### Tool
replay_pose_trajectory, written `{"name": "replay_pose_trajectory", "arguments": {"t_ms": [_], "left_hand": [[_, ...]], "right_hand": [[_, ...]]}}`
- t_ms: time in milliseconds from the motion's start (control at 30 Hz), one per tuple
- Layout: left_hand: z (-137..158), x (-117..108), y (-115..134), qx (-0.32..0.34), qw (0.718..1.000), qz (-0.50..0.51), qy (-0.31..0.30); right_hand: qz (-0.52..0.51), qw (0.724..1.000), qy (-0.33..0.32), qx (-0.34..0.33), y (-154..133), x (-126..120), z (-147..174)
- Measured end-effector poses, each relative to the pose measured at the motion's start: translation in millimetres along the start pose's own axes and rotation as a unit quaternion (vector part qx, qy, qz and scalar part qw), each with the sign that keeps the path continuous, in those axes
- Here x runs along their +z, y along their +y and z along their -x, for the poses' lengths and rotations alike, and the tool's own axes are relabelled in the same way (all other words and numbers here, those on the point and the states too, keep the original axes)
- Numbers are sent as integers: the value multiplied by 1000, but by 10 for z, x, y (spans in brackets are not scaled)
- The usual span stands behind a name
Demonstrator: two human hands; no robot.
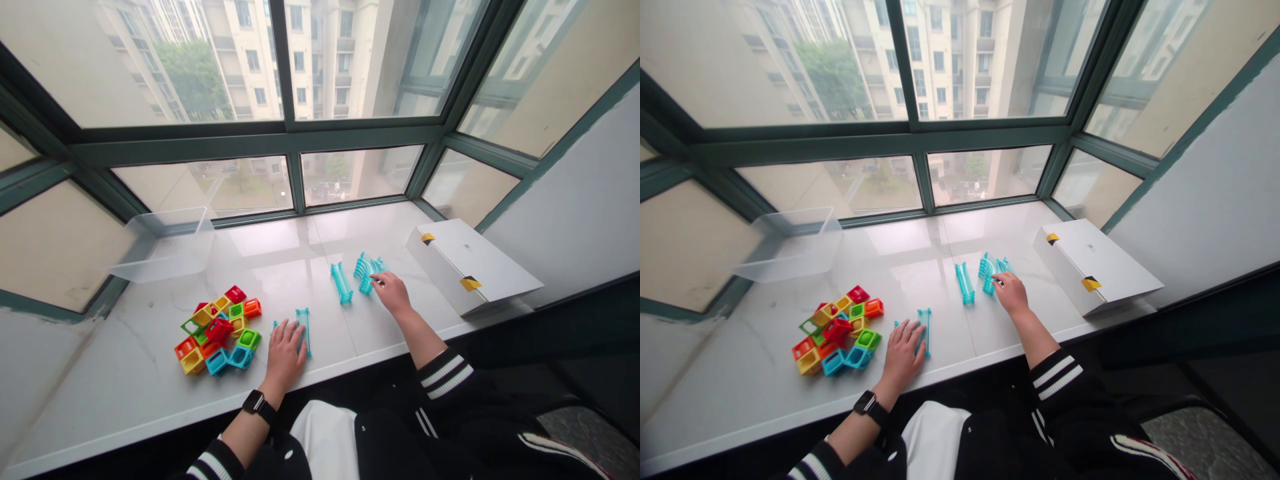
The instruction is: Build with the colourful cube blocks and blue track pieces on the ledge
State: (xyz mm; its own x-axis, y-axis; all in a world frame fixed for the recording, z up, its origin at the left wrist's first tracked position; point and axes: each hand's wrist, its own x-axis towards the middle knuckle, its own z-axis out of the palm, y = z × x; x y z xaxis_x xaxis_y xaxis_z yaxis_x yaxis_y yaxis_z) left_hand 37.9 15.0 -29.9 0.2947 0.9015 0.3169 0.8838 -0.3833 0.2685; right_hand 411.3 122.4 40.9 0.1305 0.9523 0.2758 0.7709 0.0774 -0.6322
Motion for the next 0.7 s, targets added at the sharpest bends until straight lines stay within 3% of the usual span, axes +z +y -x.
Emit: {"name": "replay_pose_trajectory", "arguments": {"t_ms": [700], "left_hand": [[6,15,-5,-5,1000,2,-1]], "right_hand": [[17,1000,-9,-4,55,13,13]]}}
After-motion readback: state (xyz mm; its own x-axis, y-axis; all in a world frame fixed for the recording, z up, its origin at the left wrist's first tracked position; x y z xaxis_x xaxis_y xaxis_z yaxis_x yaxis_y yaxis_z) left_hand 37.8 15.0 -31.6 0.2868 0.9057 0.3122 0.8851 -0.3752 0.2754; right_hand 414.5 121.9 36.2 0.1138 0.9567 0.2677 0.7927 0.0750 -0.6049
